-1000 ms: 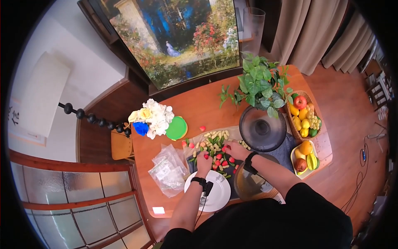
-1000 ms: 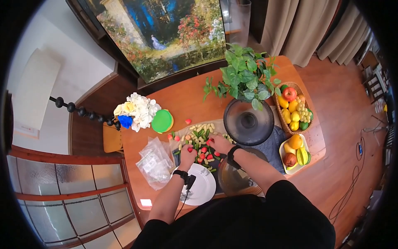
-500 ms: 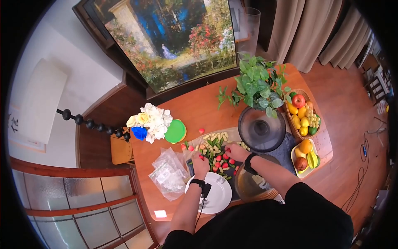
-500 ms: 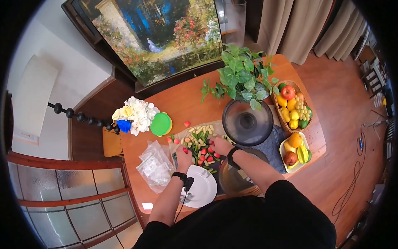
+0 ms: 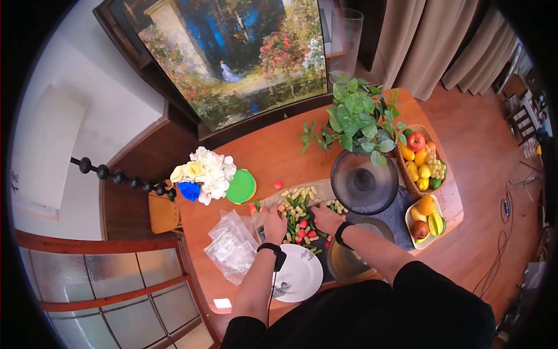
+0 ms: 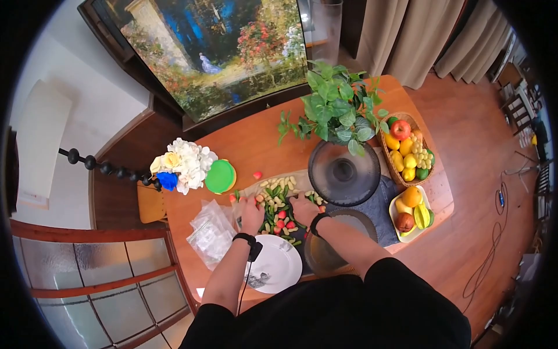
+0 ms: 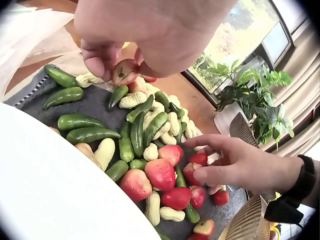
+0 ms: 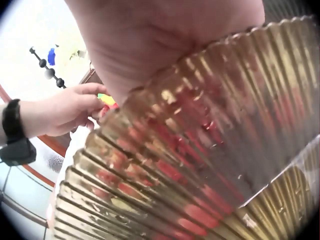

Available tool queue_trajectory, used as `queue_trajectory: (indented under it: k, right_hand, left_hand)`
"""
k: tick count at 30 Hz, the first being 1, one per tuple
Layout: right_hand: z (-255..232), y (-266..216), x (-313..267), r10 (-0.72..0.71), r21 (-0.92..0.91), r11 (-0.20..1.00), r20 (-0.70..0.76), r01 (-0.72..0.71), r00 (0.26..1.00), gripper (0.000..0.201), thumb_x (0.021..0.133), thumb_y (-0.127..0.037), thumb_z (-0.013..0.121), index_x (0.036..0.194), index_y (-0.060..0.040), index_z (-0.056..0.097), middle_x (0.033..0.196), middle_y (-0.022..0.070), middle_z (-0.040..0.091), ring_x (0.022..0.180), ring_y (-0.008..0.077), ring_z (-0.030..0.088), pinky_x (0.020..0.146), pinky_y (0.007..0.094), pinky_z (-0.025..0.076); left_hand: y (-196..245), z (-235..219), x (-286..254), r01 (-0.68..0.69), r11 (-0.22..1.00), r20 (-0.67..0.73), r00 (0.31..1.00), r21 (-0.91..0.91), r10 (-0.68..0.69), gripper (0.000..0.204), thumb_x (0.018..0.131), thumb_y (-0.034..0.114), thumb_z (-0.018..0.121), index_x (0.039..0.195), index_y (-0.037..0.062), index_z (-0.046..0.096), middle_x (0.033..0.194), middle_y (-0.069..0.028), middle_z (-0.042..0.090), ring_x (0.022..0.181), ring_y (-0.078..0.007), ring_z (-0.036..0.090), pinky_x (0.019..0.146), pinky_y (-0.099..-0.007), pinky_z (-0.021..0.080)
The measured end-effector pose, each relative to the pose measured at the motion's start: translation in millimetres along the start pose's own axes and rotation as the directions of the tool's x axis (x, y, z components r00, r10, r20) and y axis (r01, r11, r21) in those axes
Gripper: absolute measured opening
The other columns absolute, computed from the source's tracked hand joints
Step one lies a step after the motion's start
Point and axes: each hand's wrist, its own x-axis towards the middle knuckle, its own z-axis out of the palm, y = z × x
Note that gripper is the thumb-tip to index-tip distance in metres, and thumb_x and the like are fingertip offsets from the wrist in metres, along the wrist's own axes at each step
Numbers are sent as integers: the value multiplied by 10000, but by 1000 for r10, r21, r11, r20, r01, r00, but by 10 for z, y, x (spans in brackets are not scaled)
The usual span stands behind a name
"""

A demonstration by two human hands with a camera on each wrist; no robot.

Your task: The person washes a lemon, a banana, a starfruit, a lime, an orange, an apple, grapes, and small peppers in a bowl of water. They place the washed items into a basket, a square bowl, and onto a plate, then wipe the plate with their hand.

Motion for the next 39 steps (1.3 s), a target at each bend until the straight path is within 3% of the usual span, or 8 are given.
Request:
queue_trajectory:
  k: [6,18,20,22,23,25,33,39]
  right_hand:
    - [590,369,221,-94,-217,972,-28,86,995,383,843,14,528,1224,-7,504,1272,338,419,987,406,655,870,439,540]
    - [-226,225,-41,-5,283,958,-138,44,990,240,802,-134,704,983,-15,601,1029,214,591,858,330,666,791,382,532]
    - [-625,34,-211,51,519,849,106,-99,993,276,802,-164,735,975,-3,593,928,153,623,816,252,660,736,346,532]
    - [-789,-18,-396,44,594,795,150,-125,988,261,848,-186,728,974,-4,590,859,79,631,787,165,626,680,293,520]
    - [-924,-69,-553,-3,767,610,254,-200,967,236,874,-189,709,984,-16,591,871,58,629,783,137,615,669,271,511]
    - [-1038,-31,-799,-115,900,305,360,-312,926,202,941,-225,647,1021,-50,586,889,8,620,784,80,594,653,216,487]
    - [-826,552,-1670,-46,912,149,393,-383,918,191,949,-214,616,1018,-38,584,877,26,627,729,92,594,646,213,489]
    - [-621,554,-2056,129,597,763,236,-249,963,188,826,-183,662,927,-29,626,849,100,675,712,206,636,648,318,508]
  left_hand:
    - [107,52,90,56,998,116,992,9,-56,456,784,8,646,1227,63,559,1147,-280,486,1029,-460,558,898,-468,481]
    - [166,-87,-93,219,924,132,974,-314,-186,388,702,-52,615,1081,-2,550,1003,-228,575,910,-385,602,837,-425,489]
    - [91,66,-284,4,977,-12,1000,-212,-7,339,756,-44,611,1081,28,548,959,-97,596,778,-258,635,672,-340,512]
    - [588,-147,-517,573,404,524,819,-713,-236,308,862,9,602,1154,73,528,982,-60,618,847,-209,648,694,-328,518]
    - [675,-176,-590,574,403,527,817,-713,-233,308,862,9,602,1154,73,528,982,-60,618,847,-209,648,694,-328,518]
    - [799,-165,-742,784,-82,778,620,-615,97,277,951,78,567,1219,112,505,1051,-50,623,903,-181,650,744,-312,521]
    - [1121,67,-1065,749,138,761,646,-648,63,280,954,81,596,1220,80,509,1064,-72,627,879,-170,653,727,-270,525]
    - [1476,185,-1312,488,682,783,588,-544,203,314,891,15,633,1176,52,505,1086,-89,590,847,-182,673,687,-276,549]
